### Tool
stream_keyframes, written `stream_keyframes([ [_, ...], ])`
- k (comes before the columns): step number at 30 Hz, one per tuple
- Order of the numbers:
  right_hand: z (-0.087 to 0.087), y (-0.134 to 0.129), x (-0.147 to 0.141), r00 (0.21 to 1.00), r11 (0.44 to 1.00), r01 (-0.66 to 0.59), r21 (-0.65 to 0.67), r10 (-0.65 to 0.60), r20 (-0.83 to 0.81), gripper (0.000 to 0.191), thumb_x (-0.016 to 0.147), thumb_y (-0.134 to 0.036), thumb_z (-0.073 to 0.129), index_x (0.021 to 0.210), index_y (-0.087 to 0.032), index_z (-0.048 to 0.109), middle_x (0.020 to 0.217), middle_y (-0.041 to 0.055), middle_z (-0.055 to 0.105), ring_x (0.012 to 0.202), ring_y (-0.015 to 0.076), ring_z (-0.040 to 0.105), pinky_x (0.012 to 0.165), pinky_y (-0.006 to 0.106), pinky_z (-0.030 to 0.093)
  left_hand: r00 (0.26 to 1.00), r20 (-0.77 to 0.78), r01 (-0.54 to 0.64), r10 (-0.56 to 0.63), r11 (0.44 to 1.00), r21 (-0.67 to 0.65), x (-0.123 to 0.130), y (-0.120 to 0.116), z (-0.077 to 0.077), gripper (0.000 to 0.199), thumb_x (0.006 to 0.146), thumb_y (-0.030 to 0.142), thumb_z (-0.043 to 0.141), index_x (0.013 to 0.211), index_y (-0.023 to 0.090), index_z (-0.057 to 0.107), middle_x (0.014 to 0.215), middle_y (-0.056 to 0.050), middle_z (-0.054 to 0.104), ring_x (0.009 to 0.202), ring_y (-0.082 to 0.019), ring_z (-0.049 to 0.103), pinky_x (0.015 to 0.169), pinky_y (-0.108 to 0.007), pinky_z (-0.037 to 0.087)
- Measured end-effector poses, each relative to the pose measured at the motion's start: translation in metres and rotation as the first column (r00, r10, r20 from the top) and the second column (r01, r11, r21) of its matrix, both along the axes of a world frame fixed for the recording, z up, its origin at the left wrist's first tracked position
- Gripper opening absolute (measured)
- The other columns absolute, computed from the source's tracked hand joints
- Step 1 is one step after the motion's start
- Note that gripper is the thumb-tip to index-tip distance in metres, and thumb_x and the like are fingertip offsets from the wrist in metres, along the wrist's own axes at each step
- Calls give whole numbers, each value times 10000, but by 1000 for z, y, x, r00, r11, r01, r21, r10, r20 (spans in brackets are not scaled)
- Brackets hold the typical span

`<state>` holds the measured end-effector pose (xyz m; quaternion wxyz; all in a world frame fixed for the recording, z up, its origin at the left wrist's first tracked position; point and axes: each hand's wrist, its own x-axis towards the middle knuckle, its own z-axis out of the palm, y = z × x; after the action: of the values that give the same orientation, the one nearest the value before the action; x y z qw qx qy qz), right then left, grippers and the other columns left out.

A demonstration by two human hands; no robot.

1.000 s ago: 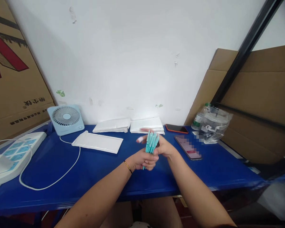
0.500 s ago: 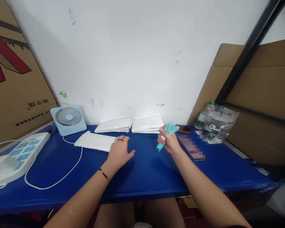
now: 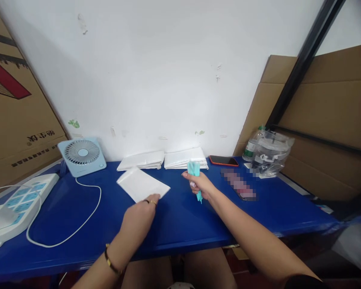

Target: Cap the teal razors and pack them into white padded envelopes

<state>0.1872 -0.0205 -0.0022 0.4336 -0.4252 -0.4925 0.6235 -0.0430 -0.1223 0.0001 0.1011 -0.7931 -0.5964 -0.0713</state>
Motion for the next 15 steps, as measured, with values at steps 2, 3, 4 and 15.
stream_keyframes([
  [2,1,-3,-10,989,984,-140,-107,145,37,367,657,-474,710,782,-162,561,369,-104,337,309,34,215,306,179,161,969,29,239,-244,964,114,9,-23,-13,497,816,6,366,1265,164,510,1194,-128,619,997,-229,638,780,-313,535],
  [3,1,-4,-15,979,973,-183,-140,194,67,358,640,-459,724,725,-161,545,360,-98,347,303,33,218,304,182,156,932,47,346,-359,922,176,12,-31,-20,502,817,-4,365,1269,163,505,1219,-122,604,1062,-223,608,836,-313,522],
  [4,0,-5,-20,971,967,-202,-156,219,101,353,616,-430,745,670,-164,520,353,-92,359,297,34,227,302,185,151,884,79,438,-462,874,209,15,-37,-25,517,824,-3,368,1296,178,476,1246,-106,588,1117,-210,574,891,-311,501],
  [15,34,-46,-8,976,978,-210,16,211,-52,316,613,-281,756,593,-165,463,375,-97,368,306,21,241,328,189,162,-525,781,561,338,828,18,7,17,23,779,768,668,440,1362,170,362,1354,-143,473,1292,-342,361,1046,-514,299],
])
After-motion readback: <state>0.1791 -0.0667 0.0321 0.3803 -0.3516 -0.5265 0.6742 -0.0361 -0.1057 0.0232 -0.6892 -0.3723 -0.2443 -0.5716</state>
